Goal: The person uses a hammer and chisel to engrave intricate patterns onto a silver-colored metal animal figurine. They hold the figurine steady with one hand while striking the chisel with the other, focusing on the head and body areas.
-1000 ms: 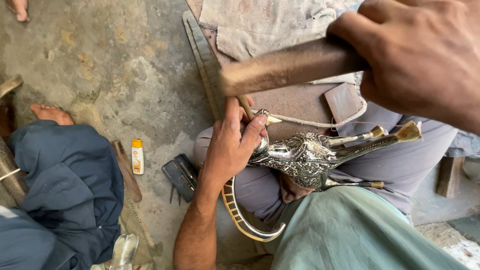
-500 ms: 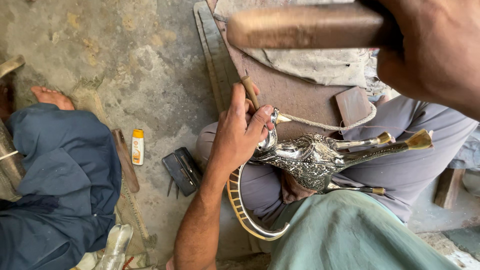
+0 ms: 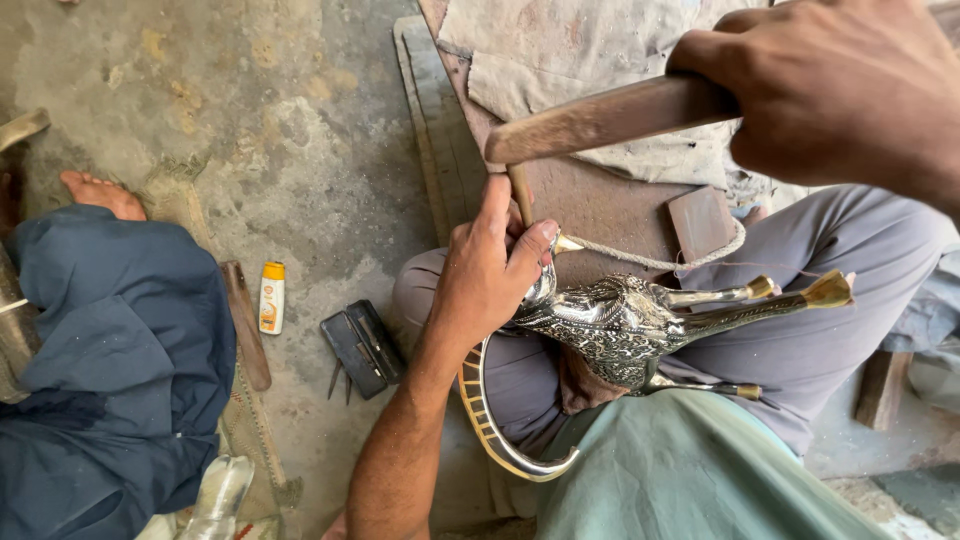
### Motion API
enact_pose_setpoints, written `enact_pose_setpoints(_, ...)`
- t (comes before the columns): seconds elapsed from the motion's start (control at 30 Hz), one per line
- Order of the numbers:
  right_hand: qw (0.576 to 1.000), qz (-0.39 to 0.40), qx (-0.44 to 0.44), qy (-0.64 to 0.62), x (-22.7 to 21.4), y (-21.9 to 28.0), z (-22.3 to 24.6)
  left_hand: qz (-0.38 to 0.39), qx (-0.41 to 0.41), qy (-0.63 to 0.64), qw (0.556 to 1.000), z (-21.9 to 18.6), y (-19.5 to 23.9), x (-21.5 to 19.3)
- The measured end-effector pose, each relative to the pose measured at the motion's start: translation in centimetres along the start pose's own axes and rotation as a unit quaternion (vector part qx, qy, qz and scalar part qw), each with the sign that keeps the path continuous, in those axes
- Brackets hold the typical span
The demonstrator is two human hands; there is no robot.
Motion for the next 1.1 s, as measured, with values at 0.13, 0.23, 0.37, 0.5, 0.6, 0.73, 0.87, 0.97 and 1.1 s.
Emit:
enact_pose_setpoints(0.13,0.994,-0.088,-0.002,-0.070,-1.6,0.6,0.4,0.002,0.035,-0.026,0.999,0.1,0.0,-0.2)
enact_pose_setpoints(0.23,0.991,-0.006,0.097,-0.096,-0.2,1.4,1.3,0.009,0.037,-0.059,0.998,0.7,-0.6,0.3)
enact_pose_setpoints(0.37,0.977,-0.175,0.034,-0.120,3.4,5.6,-1.1,-0.088,0.025,0.063,0.994,2.4,1.2,-0.7)
enact_pose_setpoints(0.5,0.859,-0.206,0.140,-0.447,11.4,9.6,-6.4,-0.315,0.023,0.291,0.903,6.4,7.2,-3.5)
enact_pose_setpoints(0.6,0.797,-0.183,0.268,-0.510,18.8,12.2,-8.7,-0.410,-0.031,0.315,0.855,10.3,12.5,-2.8)
enact_pose_setpoints(0.73,0.697,-0.207,0.328,-0.603,26.3,16.7,-7.1,-0.461,-0.086,0.344,0.814,15.0,18.1,0.8)
enact_pose_setpoints(0.87,0.637,-0.250,0.267,-0.679,29.0,18.4,-5.9,-0.480,-0.090,0.352,0.799,17.3,20.3,3.8)
enact_pose_setpoints(0.97,0.630,-0.233,0.272,-0.689,29.0,17.8,-6.4,-0.465,-0.072,0.345,0.812,16.6,20.1,4.7)
enact_pose_setpoints(1.1,0.640,-0.230,0.255,-0.687,27.5,16.5,-7.0,-0.447,-0.022,0.323,0.834,13.5,19.1,4.9)
Point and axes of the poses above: each hand's wrist, its own y-axis away from the middle knuckle, its own x-axis out of the palm, z = x × y, the point moved 1 cm from there along -y, towards the middle knuckle, and after that the axes turned 4 degrees about z, right-handed, at the moved point
